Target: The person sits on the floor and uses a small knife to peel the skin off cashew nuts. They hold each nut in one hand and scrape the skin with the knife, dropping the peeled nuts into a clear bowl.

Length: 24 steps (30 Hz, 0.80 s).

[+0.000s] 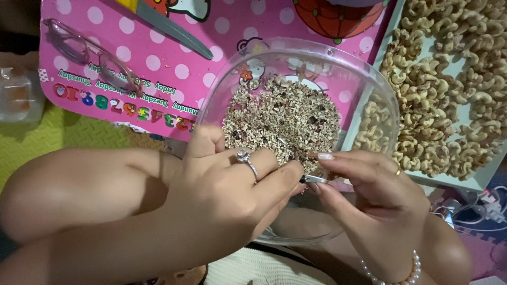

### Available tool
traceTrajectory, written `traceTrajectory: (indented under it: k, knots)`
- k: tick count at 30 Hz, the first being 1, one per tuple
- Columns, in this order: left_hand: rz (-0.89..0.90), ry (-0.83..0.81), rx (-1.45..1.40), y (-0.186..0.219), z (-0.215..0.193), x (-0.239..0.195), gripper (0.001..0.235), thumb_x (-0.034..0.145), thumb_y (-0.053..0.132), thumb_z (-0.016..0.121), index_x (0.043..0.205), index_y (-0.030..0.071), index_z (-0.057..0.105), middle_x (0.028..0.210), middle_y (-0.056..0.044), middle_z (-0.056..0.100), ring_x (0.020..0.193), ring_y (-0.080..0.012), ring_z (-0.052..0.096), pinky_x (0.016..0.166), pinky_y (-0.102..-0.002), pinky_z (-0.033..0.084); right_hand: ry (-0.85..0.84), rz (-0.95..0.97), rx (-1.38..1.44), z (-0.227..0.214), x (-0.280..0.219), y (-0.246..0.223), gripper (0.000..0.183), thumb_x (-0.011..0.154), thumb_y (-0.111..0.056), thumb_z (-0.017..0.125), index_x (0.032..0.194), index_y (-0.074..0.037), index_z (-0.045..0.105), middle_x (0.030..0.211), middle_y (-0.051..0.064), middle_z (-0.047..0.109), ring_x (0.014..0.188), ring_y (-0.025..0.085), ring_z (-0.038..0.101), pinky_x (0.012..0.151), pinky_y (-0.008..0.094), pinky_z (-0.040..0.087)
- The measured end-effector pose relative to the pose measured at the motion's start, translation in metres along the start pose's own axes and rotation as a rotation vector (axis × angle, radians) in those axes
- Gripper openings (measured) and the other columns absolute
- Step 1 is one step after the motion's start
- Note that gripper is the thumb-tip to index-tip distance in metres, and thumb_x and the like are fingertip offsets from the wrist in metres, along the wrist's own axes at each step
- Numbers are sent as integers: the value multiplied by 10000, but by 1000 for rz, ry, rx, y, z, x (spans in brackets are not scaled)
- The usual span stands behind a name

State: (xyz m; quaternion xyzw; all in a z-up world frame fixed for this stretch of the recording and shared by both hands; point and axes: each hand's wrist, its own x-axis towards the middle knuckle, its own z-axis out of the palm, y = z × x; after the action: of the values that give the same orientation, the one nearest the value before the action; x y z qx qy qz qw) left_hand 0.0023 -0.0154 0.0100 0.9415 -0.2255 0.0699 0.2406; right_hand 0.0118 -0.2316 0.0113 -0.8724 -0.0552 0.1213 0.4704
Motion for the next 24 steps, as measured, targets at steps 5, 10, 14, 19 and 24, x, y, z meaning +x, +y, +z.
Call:
traceTrajectory:
  k: [5,10,14,19,24]
  knots:
    - [-4,25,39,1,3,0,136,1052,266,613,1111,185,706,791,38,464,520,-190,420,802,-424,327,43,56,13,3,1,-4,315,776,39,840,1075,6,747,1030,154,728,944,183,702,779,233,602]
    - [-21,38,60,3,4,2,102,1054,262,619,1066,194,693,768,37,461,529,-192,436,772,-412,335,50,53,-9,4,3,-5,297,781,30,841,1062,10,746,1003,146,735,936,185,694,758,226,592]
    - [-23,64,85,3,4,1,126,1063,256,610,1086,182,710,779,44,466,570,-174,460,764,-404,337,65,111,75,6,2,-4,286,792,60,818,1065,34,734,1016,160,720,927,186,706,752,215,611]
    - [-41,51,105,4,6,2,92,1052,213,589,1041,202,680,768,47,480,601,-179,509,750,-404,328,57,102,49,8,5,-2,277,799,53,823,1059,14,736,1018,153,722,954,187,700,762,219,593]
    - [-56,92,102,3,13,-2,172,1057,192,562,1098,196,730,805,47,520,540,-186,463,770,-416,355,60,60,56,10,7,-5,263,787,63,837,1026,36,730,983,166,725,944,209,702,842,255,598]
